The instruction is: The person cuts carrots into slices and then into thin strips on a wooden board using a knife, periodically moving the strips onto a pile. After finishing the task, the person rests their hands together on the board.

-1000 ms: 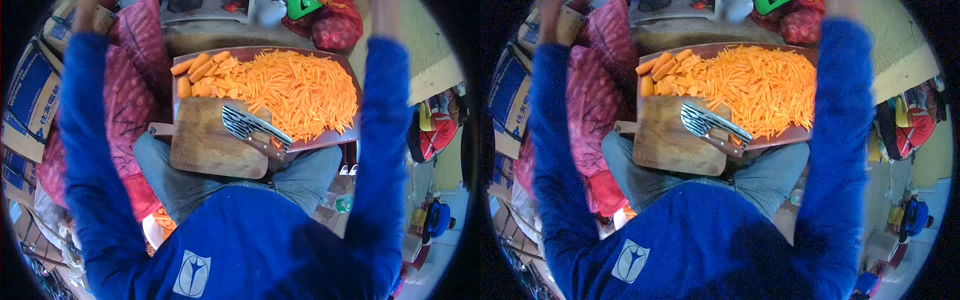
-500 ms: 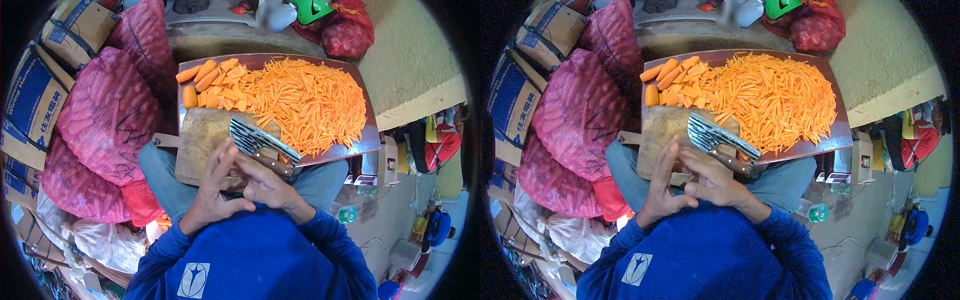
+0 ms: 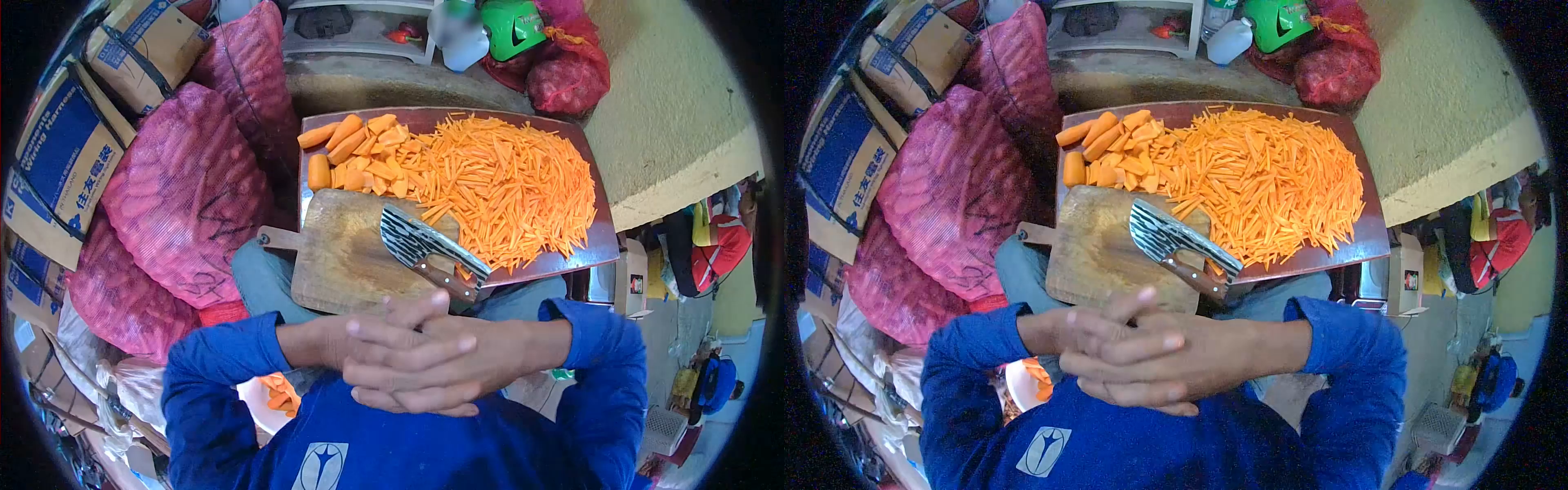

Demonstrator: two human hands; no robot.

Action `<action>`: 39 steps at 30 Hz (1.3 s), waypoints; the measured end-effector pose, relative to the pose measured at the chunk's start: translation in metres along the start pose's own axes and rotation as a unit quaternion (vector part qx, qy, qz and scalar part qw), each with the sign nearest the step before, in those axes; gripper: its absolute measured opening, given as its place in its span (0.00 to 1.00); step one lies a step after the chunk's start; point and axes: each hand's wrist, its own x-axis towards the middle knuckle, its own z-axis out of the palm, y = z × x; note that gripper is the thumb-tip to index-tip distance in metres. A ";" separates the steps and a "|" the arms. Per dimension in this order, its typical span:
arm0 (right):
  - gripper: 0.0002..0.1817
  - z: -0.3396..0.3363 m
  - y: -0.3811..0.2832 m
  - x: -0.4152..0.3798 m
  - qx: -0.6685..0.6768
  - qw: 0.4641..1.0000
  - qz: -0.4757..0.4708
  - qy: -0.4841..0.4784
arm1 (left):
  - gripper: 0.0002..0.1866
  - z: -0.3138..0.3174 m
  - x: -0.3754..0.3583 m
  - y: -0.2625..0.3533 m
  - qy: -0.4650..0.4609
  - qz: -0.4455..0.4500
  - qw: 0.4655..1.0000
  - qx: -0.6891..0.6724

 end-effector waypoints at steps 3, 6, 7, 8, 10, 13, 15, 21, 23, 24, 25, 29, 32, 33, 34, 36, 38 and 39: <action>0.34 0.013 0.007 -0.006 -0.029 0.998 -0.017 -0.046 | 0.34 0.094 0.059 0.048 -0.043 0.086 0.995 0.015; 0.33 0.030 0.024 -0.012 -0.061 0.995 -0.020 -0.082 | 0.34 0.105 0.065 0.047 -0.108 0.206 0.972 0.035; 0.33 0.033 0.034 -0.015 -0.074 0.993 -0.016 -0.090 | 0.34 0.107 0.059 0.041 -0.130 0.245 0.960 0.044; 0.33 0.038 0.045 -0.017 -0.089 0.991 -0.010 -0.099 | 0.34 0.104 0.048 0.025 -0.152 0.282 0.946 0.052; 0.32 0.043 0.076 -0.020 -0.126 0.986 0.006 -0.111 | 0.34 0.081 0.015 -0.021 -0.194 0.356 0.912 0.067; 0.31 0.046 0.136 -0.023 -0.198 0.973 0.026 -0.118 | 0.36 0.013 -0.064 -0.132 -0.291 0.373 0.880 0.051; 0.30 0.047 0.181 -0.023 -0.258 0.958 0.032 -0.122 | 0.38 0.015 -0.079 -0.182 -0.282 0.358 0.884 0.102; 0.28 0.040 0.282 -0.017 -0.465 0.871 0.036 -0.156 | 0.45 0.019 -0.065 -0.289 -0.260 0.339 0.886 0.180; 0.28 0.038 0.297 -0.012 -0.530 0.826 0.041 -0.186 | 0.42 0.014 -0.055 -0.294 -0.240 0.327 0.898 0.172; 0.28 0.036 0.302 -0.010 -0.551 0.810 0.039 -0.199 | 0.41 0.015 -0.055 -0.297 -0.225 0.316 0.907 0.164; 0.27 0.036 0.304 -0.008 -0.559 0.803 0.038 -0.201 | 0.41 0.013 -0.051 -0.296 -0.227 0.314 0.908 0.164; 0.27 0.045 0.313 -0.011 -0.465 0.879 0.030 -0.105 | 0.42 0.010 -0.051 -0.301 -0.224 0.308 0.913 0.144; 0.27 0.047 0.320 -0.016 -0.546 0.831 0.031 -0.102 | 0.41 0.010 -0.055 -0.308 -0.229 0.311 0.903 0.187; 0.27 0.047 0.322 -0.015 -0.545 0.832 0.030 -0.103 | 0.41 0.010 -0.056 -0.310 -0.241 0.303 0.902 0.191; 0.27 0.052 0.327 -0.017 -0.548 0.827 0.052 -0.114 | 0.42 0.009 -0.057 -0.311 -0.253 0.294 0.901 0.194; 0.27 0.061 0.335 -0.020 -0.545 0.829 0.077 -0.100 | 0.42 0.010 -0.058 -0.313 -0.265 0.284 0.900 0.197; 0.28 0.063 0.330 -0.021 -0.505 0.856 0.075 -0.084 | 0.43 0.014 -0.060 -0.319 -0.265 0.284 0.909 0.152; 0.29 0.064 0.324 -0.026 -0.466 0.879 0.061 -0.074 | 0.43 0.016 -0.065 -0.318 -0.265 0.284 0.911 0.141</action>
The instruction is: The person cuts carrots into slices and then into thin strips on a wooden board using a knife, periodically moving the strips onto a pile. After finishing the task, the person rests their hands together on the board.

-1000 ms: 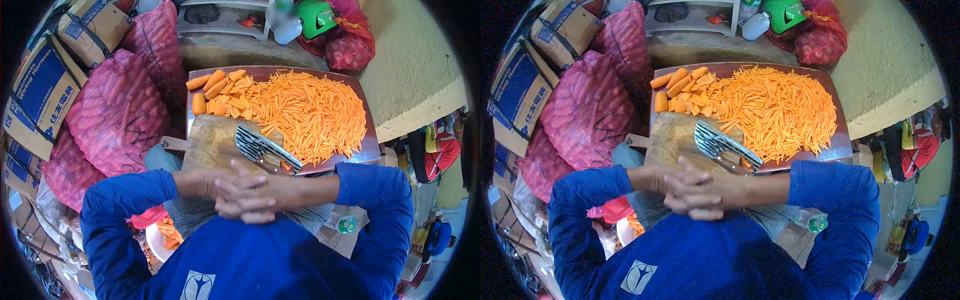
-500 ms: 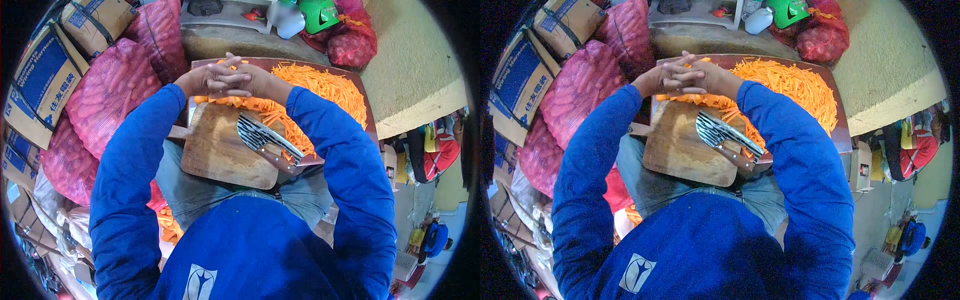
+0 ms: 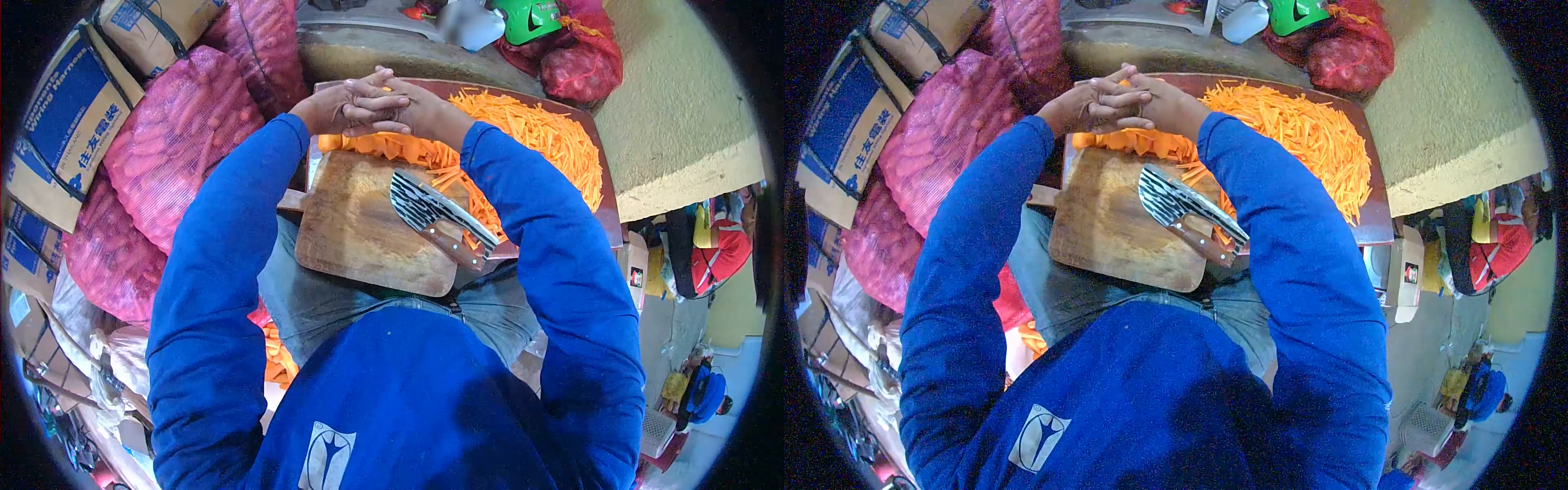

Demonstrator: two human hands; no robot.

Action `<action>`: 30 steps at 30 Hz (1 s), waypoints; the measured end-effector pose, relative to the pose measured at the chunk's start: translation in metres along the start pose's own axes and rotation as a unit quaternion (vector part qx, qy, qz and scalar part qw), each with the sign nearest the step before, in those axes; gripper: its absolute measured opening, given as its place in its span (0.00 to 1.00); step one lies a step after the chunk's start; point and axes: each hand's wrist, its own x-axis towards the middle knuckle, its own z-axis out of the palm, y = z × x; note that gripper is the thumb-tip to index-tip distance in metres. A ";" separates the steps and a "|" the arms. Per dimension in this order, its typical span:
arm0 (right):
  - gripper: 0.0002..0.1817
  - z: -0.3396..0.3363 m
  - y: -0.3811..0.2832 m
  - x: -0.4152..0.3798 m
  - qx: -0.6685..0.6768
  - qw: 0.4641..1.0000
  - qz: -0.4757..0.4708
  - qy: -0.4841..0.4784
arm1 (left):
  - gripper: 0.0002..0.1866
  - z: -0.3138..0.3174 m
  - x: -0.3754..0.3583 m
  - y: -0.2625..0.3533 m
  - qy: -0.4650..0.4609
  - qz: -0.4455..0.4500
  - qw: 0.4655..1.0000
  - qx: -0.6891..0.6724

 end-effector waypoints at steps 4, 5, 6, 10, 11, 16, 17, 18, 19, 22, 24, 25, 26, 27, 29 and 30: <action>0.28 -0.069 -0.032 -0.014 0.107 0.991 -0.052 0.059 | 0.39 -0.020 0.016 0.055 -0.049 0.015 0.999 -0.010; 0.28 -0.094 -0.049 -0.016 0.123 0.988 -0.064 0.070 | 0.37 -0.033 0.047 0.083 -0.038 0.001 0.999 0.021; 0.27 -0.122 -0.068 -0.019 0.146 0.983 -0.071 0.082 | 0.36 -0.033 0.121 0.125 0.115 -0.270 0.887 0.357; 0.28 -0.197 -0.133 -0.028 0.409 0.903 -0.058 0.120 | 0.37 -0.048 0.252 0.220 0.069 -0.214 0.937 0.268; 0.27 -0.209 -0.137 -0.025 0.370 0.915 -0.077 0.144 | 0.37 -0.058 0.257 0.226 0.058 -0.189 0.949 0.244; 0.29 -0.173 -0.118 -0.050 0.481 0.876 -0.022 -0.010 | 0.39 -0.056 0.257 0.201 0.006 -0.060 0.990 0.124; 0.31 -0.158 -0.112 -0.055 0.530 0.846 0.004 -0.068 | 0.39 -0.027 0.244 0.187 -0.007 -0.035 0.995 0.097; 0.31 -0.143 -0.103 -0.053 0.553 0.828 0.017 -0.096 | 0.40 0.001 0.232 0.174 -0.020 -0.008 0.997 0.070; 0.32 -0.128 -0.094 -0.051 0.574 0.809 0.031 -0.123 | 0.40 0.003 0.207 0.153 -0.032 0.019 0.998 0.043; 0.37 -0.074 -0.047 -0.021 0.347 0.935 -0.070 0.014 | 0.40 -0.047 0.044 0.077 -0.057 0.069 0.996 -0.012; 0.37 -0.049 -0.025 -0.010 0.344 0.939 -0.007 0.002 | 0.39 -0.036 0.010 0.046 -0.066 0.031 0.997 0.009; 0.37 -0.041 -0.015 -0.005 0.344 0.939 0.013 -0.002 | 0.39 -0.031 0.005 0.033 -0.094 0.023 0.995 0.003; 0.31 -0.038 -0.007 0.001 0.395 0.917 0.050 -0.009 | 0.39 -0.029 0.000 0.022 -0.110 0.020 0.994 0.017; 0.29 -0.032 -0.002 0.006 0.421 0.904 0.070 -0.014 | 0.40 -0.009 -0.010 0.014 -0.106 0.024 0.993 0.042; 0.27 -0.015 0.009 0.018 0.341 0.937 0.050 0.060 | 0.43 0.029 -0.027 -0.002 -0.097 0.029 0.991 0.090; 0.28 -0.010 0.011 0.019 0.317 0.945 0.044 0.067 | 0.43 0.029 -0.028 -0.006 -0.110 0.041 0.989 0.090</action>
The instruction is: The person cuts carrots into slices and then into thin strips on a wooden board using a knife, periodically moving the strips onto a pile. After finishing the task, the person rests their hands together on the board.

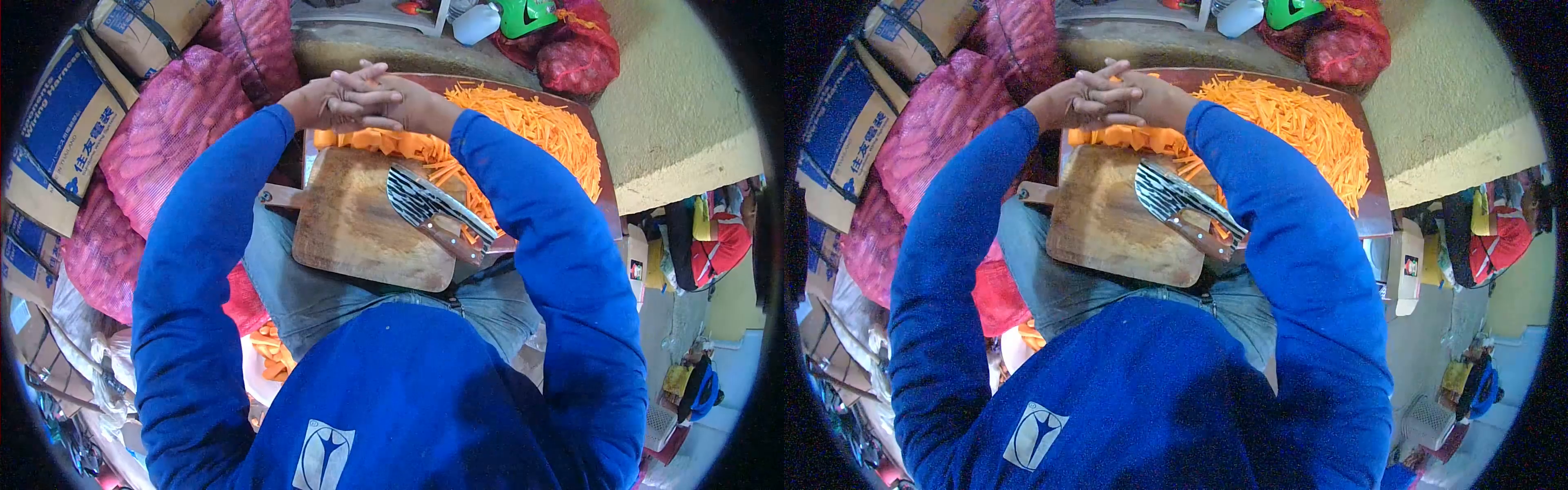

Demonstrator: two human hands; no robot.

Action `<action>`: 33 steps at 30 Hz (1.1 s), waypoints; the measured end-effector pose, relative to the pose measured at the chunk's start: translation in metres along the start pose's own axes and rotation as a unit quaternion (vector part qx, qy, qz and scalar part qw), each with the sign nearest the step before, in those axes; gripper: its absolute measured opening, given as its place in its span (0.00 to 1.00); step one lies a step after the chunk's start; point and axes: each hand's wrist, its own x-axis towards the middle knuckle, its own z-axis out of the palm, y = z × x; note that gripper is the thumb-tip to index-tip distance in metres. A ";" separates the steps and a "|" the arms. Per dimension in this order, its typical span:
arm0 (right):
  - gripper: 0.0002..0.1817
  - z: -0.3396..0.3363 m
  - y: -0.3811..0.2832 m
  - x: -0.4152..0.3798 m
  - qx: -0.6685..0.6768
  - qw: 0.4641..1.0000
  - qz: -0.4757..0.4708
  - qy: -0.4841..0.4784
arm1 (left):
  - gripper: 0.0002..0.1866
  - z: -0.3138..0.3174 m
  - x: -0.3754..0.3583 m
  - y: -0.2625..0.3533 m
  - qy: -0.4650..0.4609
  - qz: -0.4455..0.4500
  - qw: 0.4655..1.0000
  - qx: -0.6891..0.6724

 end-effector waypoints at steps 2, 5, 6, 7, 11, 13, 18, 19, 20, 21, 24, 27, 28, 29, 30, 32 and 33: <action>0.32 0.004 0.009 0.002 -0.051 0.998 -0.019 0.011 | 0.43 -0.013 0.005 -0.005 0.042 -0.015 0.998 -0.037; 0.29 0.001 0.009 0.000 -0.127 0.992 0.003 -0.013 | 0.42 -0.012 0.006 -0.011 0.066 -0.044 0.995 -0.067; 0.30 -0.003 0.010 0.000 -0.131 0.991 0.003 -0.010 | 0.41 -0.008 0.003 -0.010 0.051 -0.045 0.996 -0.064; 0.31 -0.005 0.010 -0.001 -0.132 0.991 0.004 -0.009 | 0.40 -0.009 0.004 -0.009 0.036 -0.046 0.996 -0.062; 0.32 -0.007 0.014 -0.004 -0.191 0.981 -0.004 -0.040 | 0.38 -0.038 0.019 -0.015 0.067 -0.062 0.987 -0.130; 0.33 -0.011 0.012 -0.006 -0.292 0.953 -0.016 -0.078 | 0.38 -0.033 0.019 -0.017 0.083 -0.064 0.984 -0.142; 0.34 -0.010 0.014 -0.009 -0.149 0.989 0.004 -0.020 | 0.38 -0.016 0.019 -0.018 0.070 -0.056 0.988 -0.122; 0.37 -0.009 0.013 -0.008 -0.182 0.983 -0.001 -0.007 | 0.39 -0.019 0.019 -0.018 0.065 -0.059 0.988 -0.125; 0.38 -0.009 0.013 -0.008 -0.198 0.980 -0.004 -0.001 | 0.39 -0.022 0.019 -0.018 0.061 -0.063 0.988 -0.129; 0.40 -0.009 0.013 -0.008 -0.215 0.977 -0.006 0.006 | 0.38 -0.024 0.020 -0.019 0.061 -0.059 0.989 -0.118; 0.40 -0.010 0.013 -0.008 -0.282 0.959 -0.008 -0.031 | 0.39 -0.018 0.018 -0.019 0.062 -0.057 0.990 -0.112; 0.41 -0.006 0.016 -0.011 -0.227 0.974 0.002 -0.022 | 0.40 -0.018 0.017 -0.018 0.052 -0.061 0.988 -0.129; 0.41 -0.007 0.016 -0.010 -0.232 0.972 -0.003 -0.022 | 0.40 -0.018 0.017 -0.018 0.047 -0.061 0.988 -0.135; 0.41 -0.007 0.015 -0.010 -0.234 0.972 -0.005 -0.022 | 0.40 -0.019 0.017 -0.017 0.042 -0.062 0.987 -0.141; 0.41 -0.008 0.014 -0.011 -0.236 0.971 -0.008 -0.022 | 0.40 -0.018 0.019 -0.017 0.052 -0.047 0.991 -0.112; 0.39 -0.010 0.012 -0.011 -0.295 0.954 -0.019 -0.053 | 0.41 -0.011 0.017 -0.015 0.062 -0.031 0.994 -0.084; 0.39 -0.011 0.012 -0.011 -0.314 0.947 -0.023 -0.064 | 0.40 -0.008 0.015 -0.014 0.062 -0.040 0.994 -0.079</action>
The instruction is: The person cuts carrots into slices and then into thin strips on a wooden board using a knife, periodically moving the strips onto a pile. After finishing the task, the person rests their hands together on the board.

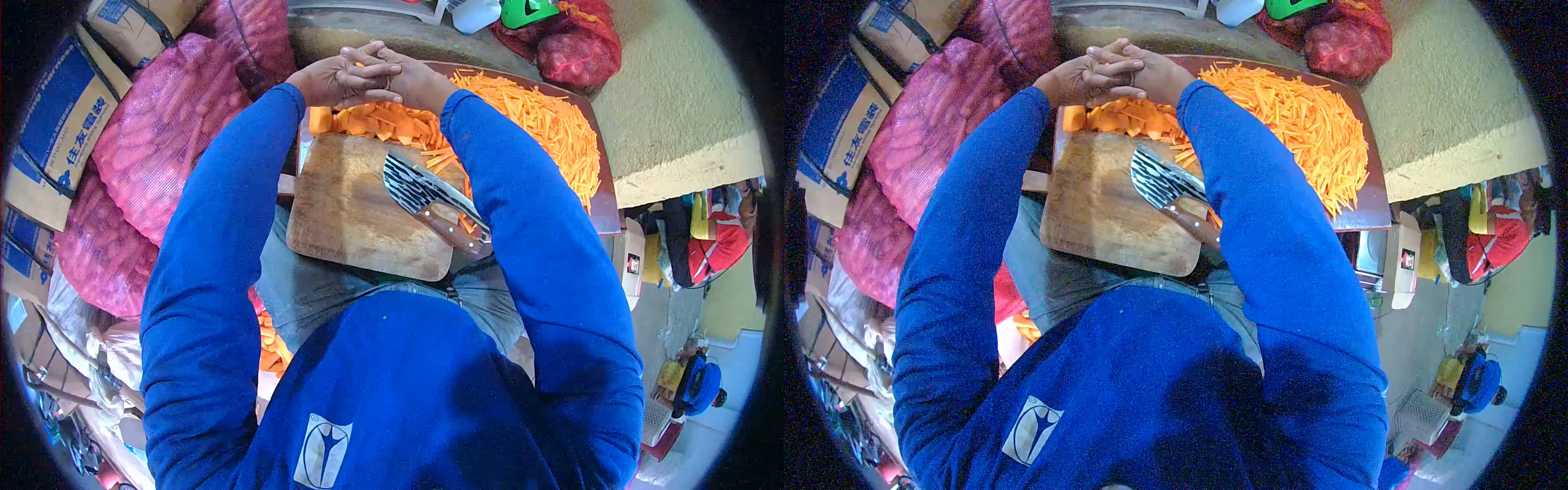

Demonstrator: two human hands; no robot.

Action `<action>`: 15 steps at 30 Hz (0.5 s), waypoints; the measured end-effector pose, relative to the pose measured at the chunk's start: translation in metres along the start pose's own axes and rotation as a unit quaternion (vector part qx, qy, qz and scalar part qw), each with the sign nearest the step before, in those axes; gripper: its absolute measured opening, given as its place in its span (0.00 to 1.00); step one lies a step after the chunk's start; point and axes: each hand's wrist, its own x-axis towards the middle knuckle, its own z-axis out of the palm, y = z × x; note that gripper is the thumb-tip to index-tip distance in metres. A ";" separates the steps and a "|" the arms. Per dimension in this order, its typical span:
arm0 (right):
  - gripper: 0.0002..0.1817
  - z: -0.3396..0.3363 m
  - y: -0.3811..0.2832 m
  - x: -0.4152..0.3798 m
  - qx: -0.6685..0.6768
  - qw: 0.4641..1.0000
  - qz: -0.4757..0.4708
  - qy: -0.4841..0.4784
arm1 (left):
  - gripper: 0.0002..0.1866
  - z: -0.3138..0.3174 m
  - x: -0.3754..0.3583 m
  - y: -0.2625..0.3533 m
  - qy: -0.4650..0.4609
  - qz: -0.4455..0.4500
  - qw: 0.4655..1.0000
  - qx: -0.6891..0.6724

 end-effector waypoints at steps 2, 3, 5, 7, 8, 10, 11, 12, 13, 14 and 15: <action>0.39 0.006 -0.001 -0.001 0.090 0.996 0.017 0.020 | 0.40 -0.005 0.003 0.004 0.001 -0.010 1.000 0.004; 0.39 0.009 -0.001 -0.002 0.121 0.992 0.022 0.027 | 0.37 -0.007 0.004 0.007 0.033 -0.022 0.999 -0.029; 0.36 0.009 -0.003 -0.004 0.066 0.998 0.000 0.006 | 0.35 -0.012 0.007 0.011 0.065 -0.035 0.995 -0.063; 0.35 0.011 -0.006 -0.003 0.051 0.999 0.008 0.001 | 0.35 -0.015 0.007 0.012 0.041 -0.043 0.997 -0.055; 0.35 0.012 -0.006 -0.004 0.043 0.999 0.012 -0.001 | 0.35 -0.014 0.006 0.011 0.041 -0.043 0.997 -0.056; 0.34 0.012 -0.006 -0.006 0.106 0.993 0.026 0.033 | 0.35 -0.013 0.005 0.009 0.011 -0.023 1.000 -0.011; 0.33 0.012 -0.007 -0.007 0.142 0.988 0.031 0.051 | 0.35 -0.012 0.005 0.009 0.011 -0.023 1.000 -0.012; 0.33 0.012 -0.007 -0.007 0.177 0.981 0.035 0.069 | 0.36 -0.011 0.005 0.010 0.022 -0.023 0.999 -0.015; 0.33 0.009 -0.009 -0.007 0.196 0.977 0.029 0.077 | 0.38 -0.014 0.007 0.010 0.033 -0.023 0.999 -0.019; 0.34 0.005 -0.014 -0.010 0.208 0.974 0.026 0.082 | 0.38 -0.015 0.007 0.012 0.032 -0.025 0.999 -0.018; 0.34 0.001 -0.020 -0.013 0.220 0.971 0.023 0.085 | 0.39 -0.017 0.007 0.024 0.028 -0.019 0.999 -0.018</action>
